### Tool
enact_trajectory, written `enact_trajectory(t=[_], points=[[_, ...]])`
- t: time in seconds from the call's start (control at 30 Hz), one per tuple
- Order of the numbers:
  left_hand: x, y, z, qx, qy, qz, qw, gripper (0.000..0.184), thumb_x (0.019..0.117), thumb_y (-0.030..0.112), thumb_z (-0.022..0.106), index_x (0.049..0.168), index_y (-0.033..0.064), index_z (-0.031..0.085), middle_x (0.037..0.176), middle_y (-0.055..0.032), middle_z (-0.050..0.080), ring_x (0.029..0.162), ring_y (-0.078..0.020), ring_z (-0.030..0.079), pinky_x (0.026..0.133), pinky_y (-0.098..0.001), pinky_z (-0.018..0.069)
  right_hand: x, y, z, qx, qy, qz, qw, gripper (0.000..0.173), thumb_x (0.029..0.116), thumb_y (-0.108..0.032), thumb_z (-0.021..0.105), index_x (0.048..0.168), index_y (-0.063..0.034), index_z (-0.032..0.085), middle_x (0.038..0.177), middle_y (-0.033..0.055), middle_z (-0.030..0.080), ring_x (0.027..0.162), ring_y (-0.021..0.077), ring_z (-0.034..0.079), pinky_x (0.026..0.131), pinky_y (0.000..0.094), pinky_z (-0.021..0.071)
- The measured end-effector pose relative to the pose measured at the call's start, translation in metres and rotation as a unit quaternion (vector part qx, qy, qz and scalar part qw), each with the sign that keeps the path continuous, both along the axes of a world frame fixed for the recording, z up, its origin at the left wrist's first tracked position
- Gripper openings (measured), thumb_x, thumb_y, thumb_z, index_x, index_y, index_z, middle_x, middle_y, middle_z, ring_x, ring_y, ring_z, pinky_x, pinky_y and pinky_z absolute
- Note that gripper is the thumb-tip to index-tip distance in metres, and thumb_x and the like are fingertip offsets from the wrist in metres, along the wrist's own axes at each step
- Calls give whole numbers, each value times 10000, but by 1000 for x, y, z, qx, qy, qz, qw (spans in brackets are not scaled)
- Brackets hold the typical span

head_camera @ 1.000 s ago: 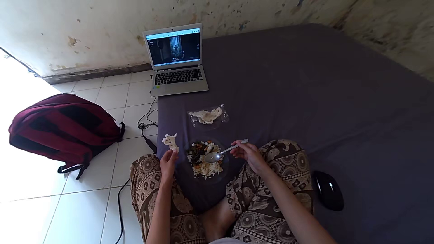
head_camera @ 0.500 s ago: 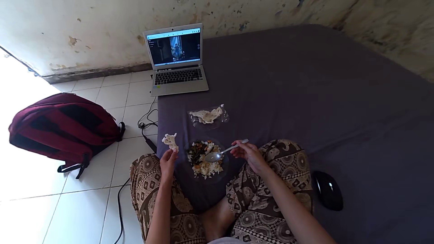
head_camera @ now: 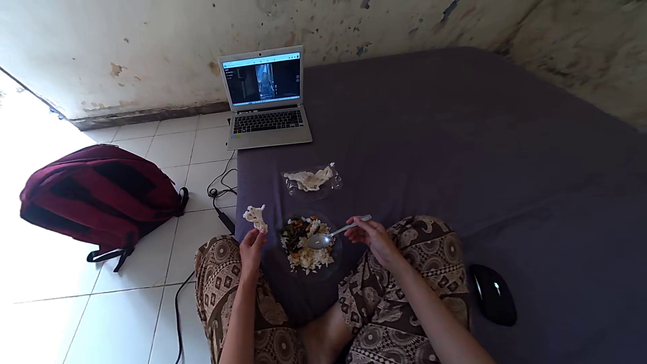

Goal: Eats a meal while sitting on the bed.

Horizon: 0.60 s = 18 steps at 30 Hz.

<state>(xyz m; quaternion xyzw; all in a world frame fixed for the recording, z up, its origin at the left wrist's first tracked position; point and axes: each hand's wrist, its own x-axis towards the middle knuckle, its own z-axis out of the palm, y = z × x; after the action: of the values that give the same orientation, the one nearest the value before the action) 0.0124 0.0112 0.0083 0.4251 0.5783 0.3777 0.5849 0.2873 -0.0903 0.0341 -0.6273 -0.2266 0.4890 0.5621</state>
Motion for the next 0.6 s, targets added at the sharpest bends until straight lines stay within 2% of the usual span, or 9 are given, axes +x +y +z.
enact_trajectory(t=[0.6], points=[[0, -3, -1, -4, 3, -5, 1000, 275, 1047, 75, 542, 1242, -119, 562, 1063, -162, 654, 844, -94, 620, 779, -244, 513, -1, -1, -1, -10, -6, 1, 1000, 334, 1113, -109, 347, 1030, 19, 644, 703, -9, 706, 605, 47, 663, 603, 199, 546]])
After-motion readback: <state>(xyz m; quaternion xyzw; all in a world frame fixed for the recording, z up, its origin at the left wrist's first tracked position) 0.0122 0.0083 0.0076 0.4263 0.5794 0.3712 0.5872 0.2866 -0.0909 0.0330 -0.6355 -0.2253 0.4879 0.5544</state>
